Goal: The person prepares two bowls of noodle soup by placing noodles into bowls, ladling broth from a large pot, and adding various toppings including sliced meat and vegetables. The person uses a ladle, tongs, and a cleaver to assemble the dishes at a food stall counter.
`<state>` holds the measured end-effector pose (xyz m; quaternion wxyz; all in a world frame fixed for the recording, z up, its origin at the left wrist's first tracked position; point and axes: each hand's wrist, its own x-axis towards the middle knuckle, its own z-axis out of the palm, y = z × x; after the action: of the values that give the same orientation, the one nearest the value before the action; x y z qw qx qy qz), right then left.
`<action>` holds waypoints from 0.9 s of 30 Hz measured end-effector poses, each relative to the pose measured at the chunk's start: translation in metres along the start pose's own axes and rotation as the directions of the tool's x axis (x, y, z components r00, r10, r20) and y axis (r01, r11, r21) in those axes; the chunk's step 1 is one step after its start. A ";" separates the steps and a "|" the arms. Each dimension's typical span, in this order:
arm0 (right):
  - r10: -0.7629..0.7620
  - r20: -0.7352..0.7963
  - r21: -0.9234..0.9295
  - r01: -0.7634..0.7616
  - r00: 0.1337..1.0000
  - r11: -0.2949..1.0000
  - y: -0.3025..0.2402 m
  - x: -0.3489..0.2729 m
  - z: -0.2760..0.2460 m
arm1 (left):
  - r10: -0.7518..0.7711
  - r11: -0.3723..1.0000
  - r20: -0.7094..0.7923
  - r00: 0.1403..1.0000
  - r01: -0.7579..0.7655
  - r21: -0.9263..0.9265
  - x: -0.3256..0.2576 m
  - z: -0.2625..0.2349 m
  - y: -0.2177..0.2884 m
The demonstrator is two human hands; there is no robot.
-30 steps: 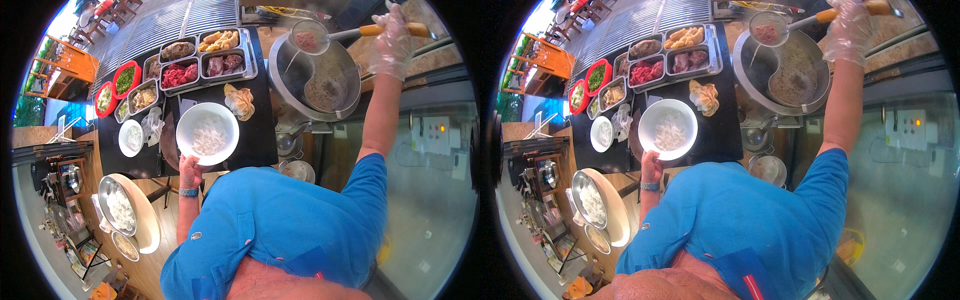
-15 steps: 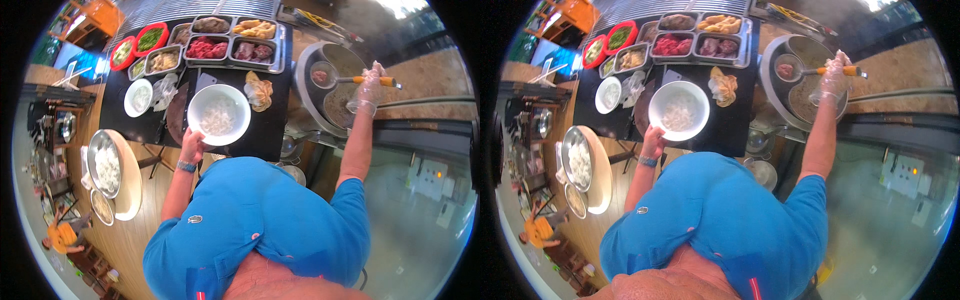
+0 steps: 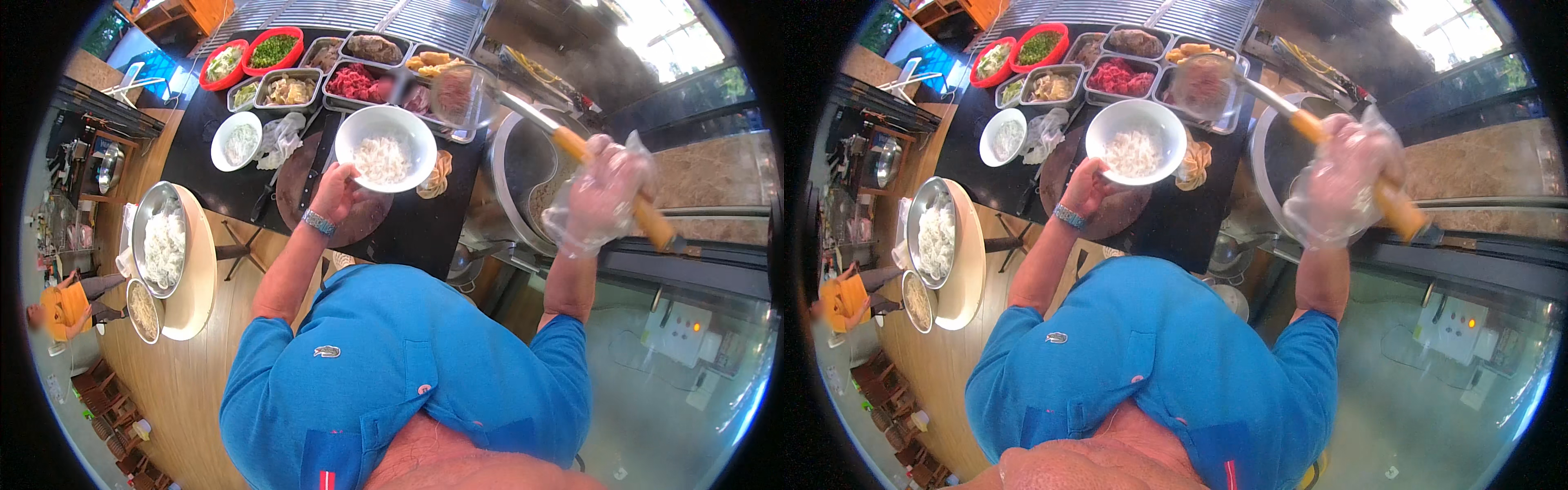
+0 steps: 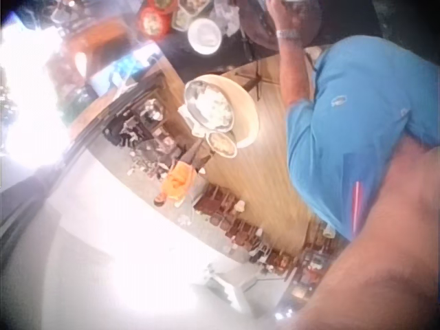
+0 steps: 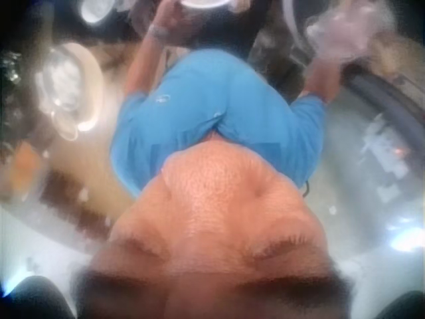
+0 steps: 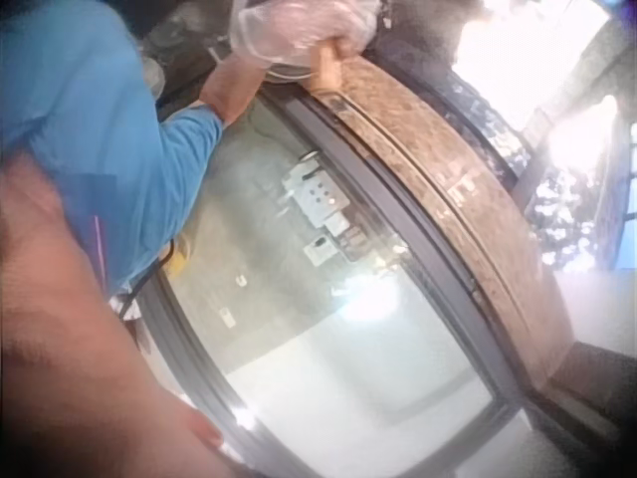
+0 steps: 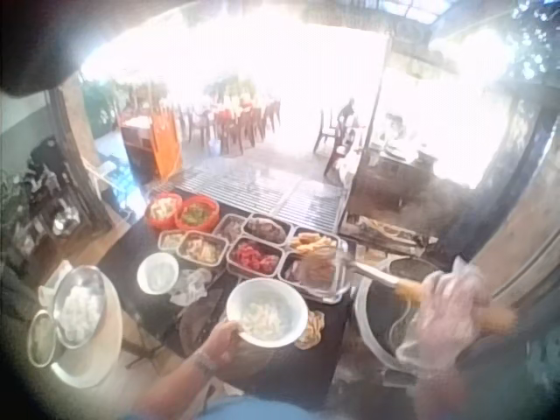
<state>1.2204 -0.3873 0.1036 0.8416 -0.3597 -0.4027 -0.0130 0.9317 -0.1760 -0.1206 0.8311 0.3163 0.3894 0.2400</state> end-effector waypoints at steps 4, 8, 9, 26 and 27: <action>-0.111 0.591 -0.033 0.162 0.799 0.986 -0.042 -0.029 0.052 | -0.029 0.993 0.101 0.994 0.040 -0.108 -0.009 0.045 0.048; -0.566 0.785 0.333 0.598 0.253 0.729 -0.044 -0.049 0.092 | 0.033 0.983 0.174 0.984 -0.001 -0.181 -0.023 0.078 0.087; -0.556 0.815 0.374 0.582 0.167 0.722 -0.043 -0.051 0.096 | 0.036 0.985 0.177 0.984 -0.005 -0.170 -0.027 0.084 0.095; -0.524 0.647 0.288 0.459 0.554 0.841 -0.018 -0.059 0.127 | 0.163 0.983 0.071 0.984 -0.155 -0.101 -0.057 0.019 0.083; -0.497 0.506 0.268 0.419 0.705 0.867 -0.020 -0.059 0.123 | 0.132 0.987 0.040 0.990 -0.128 -0.102 -0.057 0.007 0.073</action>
<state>1.0921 -0.3423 0.1260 0.6777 -0.1789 -0.7076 -0.0893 0.8933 -0.1651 -0.0365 0.8371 0.3052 0.3360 0.3052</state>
